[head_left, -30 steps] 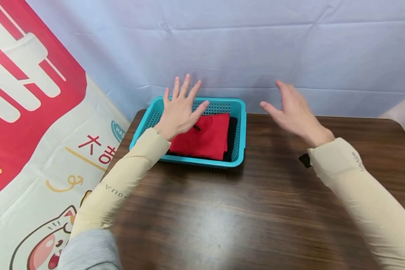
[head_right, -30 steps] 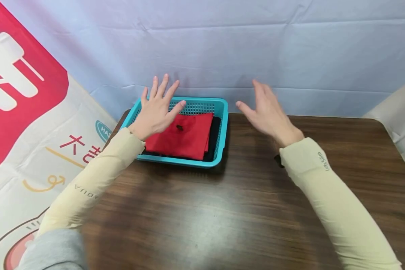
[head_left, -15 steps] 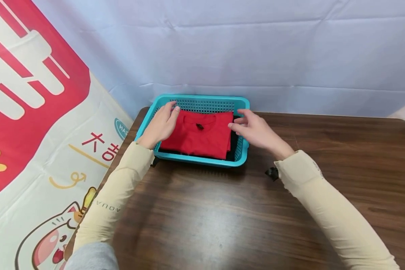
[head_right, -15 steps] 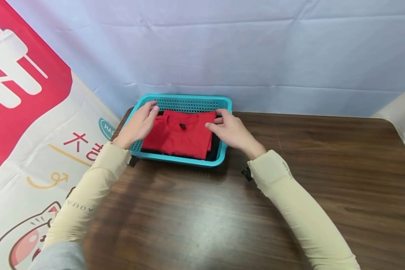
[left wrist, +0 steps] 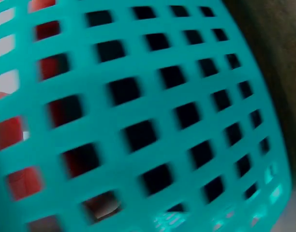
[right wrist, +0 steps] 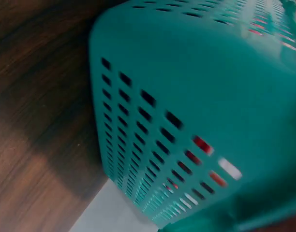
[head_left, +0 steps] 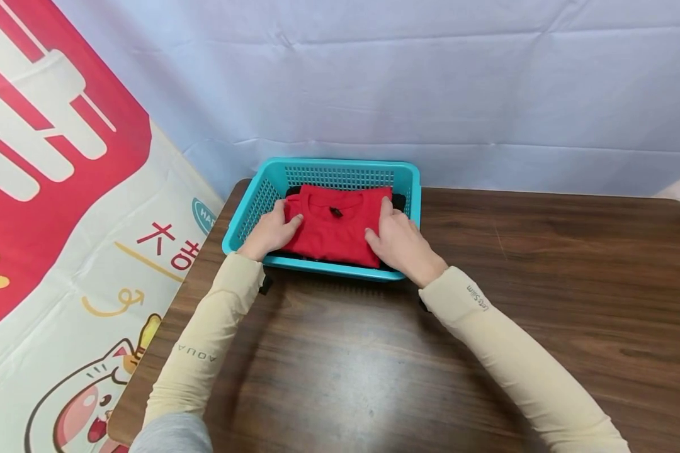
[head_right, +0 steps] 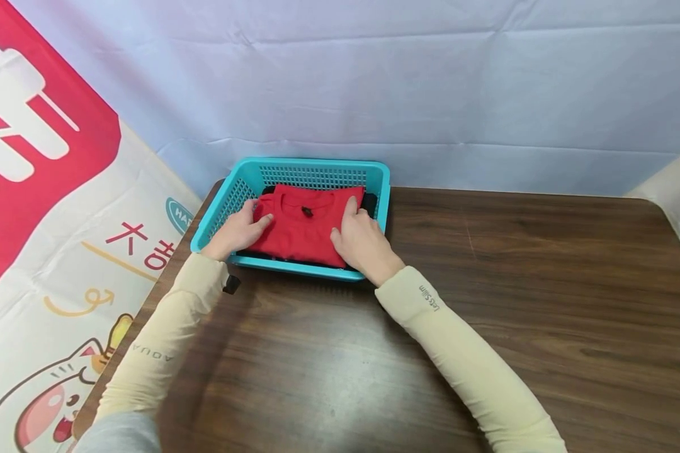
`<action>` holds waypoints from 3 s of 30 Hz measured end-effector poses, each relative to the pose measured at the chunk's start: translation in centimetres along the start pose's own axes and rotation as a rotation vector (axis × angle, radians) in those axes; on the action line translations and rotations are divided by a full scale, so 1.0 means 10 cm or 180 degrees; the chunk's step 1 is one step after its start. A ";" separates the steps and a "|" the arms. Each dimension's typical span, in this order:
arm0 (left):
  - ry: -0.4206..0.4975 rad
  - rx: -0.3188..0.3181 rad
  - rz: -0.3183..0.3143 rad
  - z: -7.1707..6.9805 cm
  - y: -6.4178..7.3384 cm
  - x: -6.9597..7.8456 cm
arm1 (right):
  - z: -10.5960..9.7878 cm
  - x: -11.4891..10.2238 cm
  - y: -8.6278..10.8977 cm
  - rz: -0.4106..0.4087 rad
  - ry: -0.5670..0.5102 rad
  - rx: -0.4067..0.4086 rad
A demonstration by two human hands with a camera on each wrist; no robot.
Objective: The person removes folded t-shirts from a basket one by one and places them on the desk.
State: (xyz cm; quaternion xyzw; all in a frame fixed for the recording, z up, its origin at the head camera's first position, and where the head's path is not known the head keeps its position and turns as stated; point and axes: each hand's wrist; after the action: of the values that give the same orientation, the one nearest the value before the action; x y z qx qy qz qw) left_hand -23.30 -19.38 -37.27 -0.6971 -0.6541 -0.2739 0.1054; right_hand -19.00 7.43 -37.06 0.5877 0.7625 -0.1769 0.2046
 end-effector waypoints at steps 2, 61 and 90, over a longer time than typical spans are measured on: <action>0.0081 0.0047 -0.0013 0.04 -0.02 -0.02 | 0.05 -0.01 -0.02 -0.0023 0.0120 0.0095; 0.1535 -0.0868 0.0132 0.03 -0.13 -0.11 | 0.16 -0.03 -0.21 -0.0345 -0.0193 -0.0727; 0.1678 -0.0789 0.0067 0.04 -0.15 -0.10 | 0.25 -0.02 -0.28 -0.0364 -0.0719 -0.0352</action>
State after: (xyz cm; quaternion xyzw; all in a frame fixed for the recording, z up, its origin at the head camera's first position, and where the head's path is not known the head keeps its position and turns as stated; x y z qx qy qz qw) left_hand -24.67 -19.90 -38.42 -0.6163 -0.5584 -0.5223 0.1886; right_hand -21.45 5.30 -38.98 0.5075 0.7754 -0.2110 0.3108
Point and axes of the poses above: each hand's wrist, its own y-axis away from the middle knuckle, its own z-axis out of the palm, x = y × z
